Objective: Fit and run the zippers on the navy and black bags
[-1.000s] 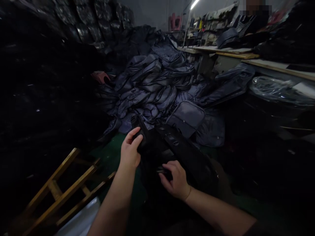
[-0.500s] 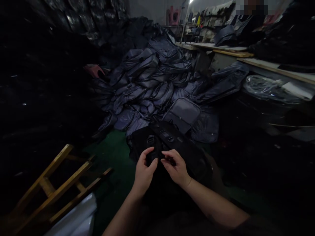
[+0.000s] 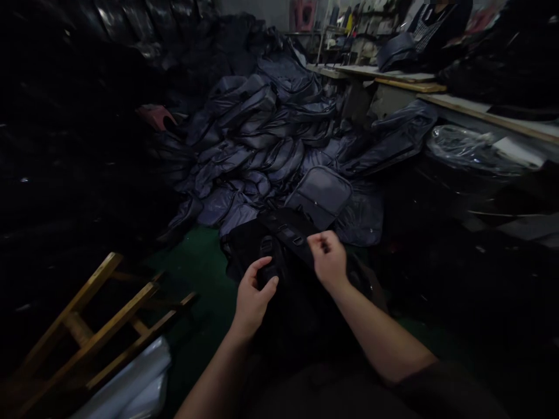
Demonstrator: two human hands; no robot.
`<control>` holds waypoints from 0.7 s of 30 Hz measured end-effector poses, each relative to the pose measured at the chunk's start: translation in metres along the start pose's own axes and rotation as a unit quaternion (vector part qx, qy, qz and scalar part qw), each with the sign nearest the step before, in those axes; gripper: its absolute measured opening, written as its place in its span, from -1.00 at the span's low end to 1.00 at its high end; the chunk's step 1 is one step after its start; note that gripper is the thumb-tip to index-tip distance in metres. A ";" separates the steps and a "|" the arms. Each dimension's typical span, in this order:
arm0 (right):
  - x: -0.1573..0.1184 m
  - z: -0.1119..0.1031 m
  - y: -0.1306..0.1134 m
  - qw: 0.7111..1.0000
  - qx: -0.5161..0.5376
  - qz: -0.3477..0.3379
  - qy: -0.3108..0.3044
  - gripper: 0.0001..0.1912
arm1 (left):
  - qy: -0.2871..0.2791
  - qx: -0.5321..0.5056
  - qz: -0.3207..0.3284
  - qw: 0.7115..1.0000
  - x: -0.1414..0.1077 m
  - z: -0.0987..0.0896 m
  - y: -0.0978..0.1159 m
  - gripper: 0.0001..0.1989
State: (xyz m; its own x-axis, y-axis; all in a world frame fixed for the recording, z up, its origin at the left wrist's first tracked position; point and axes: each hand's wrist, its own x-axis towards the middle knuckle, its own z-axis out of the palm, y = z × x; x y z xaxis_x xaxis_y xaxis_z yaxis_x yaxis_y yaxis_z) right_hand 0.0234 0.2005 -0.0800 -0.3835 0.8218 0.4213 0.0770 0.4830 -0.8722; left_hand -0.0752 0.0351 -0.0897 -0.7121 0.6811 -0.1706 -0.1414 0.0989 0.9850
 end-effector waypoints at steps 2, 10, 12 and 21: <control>0.013 -0.015 0.009 0.992 -0.016 0.083 0.092 -0.76 | 0.007 -0.008 -0.006 1.000 0.000 0.000 0.000 -0.51; -0.025 -0.028 -0.018 0.978 -0.040 0.067 -0.194 -0.71 | 0.006 -0.057 -0.012 0.998 0.007 0.002 -0.005 -0.49; -0.035 -0.022 -0.030 0.970 -0.071 0.024 -0.232 -0.77 | 0.008 -0.038 -0.006 0.999 0.007 0.003 -0.004 -0.49; -0.033 -0.011 -0.039 0.955 -0.174 -0.047 -0.234 -0.84 | 0.013 0.082 0.044 0.996 0.001 0.007 0.005 -0.56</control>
State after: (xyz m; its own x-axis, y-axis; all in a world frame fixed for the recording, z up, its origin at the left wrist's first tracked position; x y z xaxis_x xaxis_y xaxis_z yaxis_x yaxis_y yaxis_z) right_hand 0.0434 0.1578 -0.0567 -0.7665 0.5850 0.2650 0.2926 0.6855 -0.6667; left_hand -0.0716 0.0412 -0.0850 -0.7345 0.6736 -0.0820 0.0354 0.1587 0.9867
